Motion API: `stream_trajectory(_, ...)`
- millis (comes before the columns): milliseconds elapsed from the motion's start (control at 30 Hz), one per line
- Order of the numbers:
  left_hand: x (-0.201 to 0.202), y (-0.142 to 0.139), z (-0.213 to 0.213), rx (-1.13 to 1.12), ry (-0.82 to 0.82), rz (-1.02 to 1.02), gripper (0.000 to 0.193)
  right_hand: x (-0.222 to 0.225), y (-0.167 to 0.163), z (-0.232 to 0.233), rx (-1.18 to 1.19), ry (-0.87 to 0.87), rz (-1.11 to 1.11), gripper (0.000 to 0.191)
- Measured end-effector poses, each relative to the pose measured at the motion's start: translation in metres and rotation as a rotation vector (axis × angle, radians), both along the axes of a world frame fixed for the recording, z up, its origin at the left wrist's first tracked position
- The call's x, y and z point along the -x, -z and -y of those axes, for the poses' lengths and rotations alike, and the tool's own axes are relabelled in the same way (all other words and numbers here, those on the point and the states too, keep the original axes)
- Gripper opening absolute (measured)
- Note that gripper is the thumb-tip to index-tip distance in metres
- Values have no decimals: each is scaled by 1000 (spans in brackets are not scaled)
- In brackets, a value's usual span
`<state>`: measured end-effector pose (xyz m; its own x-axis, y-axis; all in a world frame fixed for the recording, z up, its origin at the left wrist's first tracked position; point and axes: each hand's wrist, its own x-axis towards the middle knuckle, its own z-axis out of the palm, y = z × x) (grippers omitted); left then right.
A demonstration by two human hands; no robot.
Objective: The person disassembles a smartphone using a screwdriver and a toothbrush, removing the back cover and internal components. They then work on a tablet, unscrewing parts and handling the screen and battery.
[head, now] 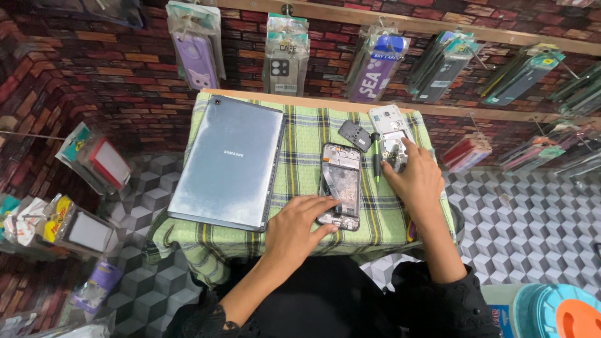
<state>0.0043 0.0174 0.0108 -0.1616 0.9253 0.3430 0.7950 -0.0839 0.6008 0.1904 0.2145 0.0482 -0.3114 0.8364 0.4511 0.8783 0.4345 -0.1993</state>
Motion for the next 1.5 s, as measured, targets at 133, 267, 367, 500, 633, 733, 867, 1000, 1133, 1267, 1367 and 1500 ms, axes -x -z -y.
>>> stream_trajectory(133, 0, -3, -1, 35, -1, 14, 51, 4, 2, 2, -42, 23, 64, 66)
stream_trajectory(267, 1, -3, 1, -15, 5, 1, 51, 2, 3, 5, -60, 5, 61, 64)
stream_trajectory(367, 0, -3, 0, 2, -1, 4, 51, 2, 7, 5, -90, 1, 113, 56)
stream_trajectory(500, 0, -3, 0, -19, -8, 11, 51, 3, 9, 3, -172, -11, 111, 48)
stream_trajectory(633, -2, -3, -1, 20, -5, 16, 51, -3, 1, 8, -263, -51, 31, 37)
stream_trajectory(733, -5, -2, -1, 33, -6, 23, 52, -2, -9, 19, -314, -76, 7, 32)
stream_trajectory(867, -6, -2, -1, 31, 4, 12, 53, 13, -21, 31, -298, -388, -65, 27)
stream_trajectory(1000, -7, -4, 2, 8, -1, 13, 54, 40, -20, 34, -239, -560, -164, 27)
stream_trajectory(1133, -7, -4, 4, -14, 1, 16, 52, 47, -21, 22, -71, -631, -166, 23)
stream_trajectory(1267, -8, -3, 3, 7, 7, 7, 52, 42, -18, 20, -41, -697, -141, 19)
stream_trajectory(1367, -7, -2, 4, -10, 1, -6, 52, 43, -18, 20, 22, -713, -144, 19)
stream_trajectory(1500, -4, -1, 6, -1, -9, -11, 51, 46, -19, 21, 42, -730, -142, 21)
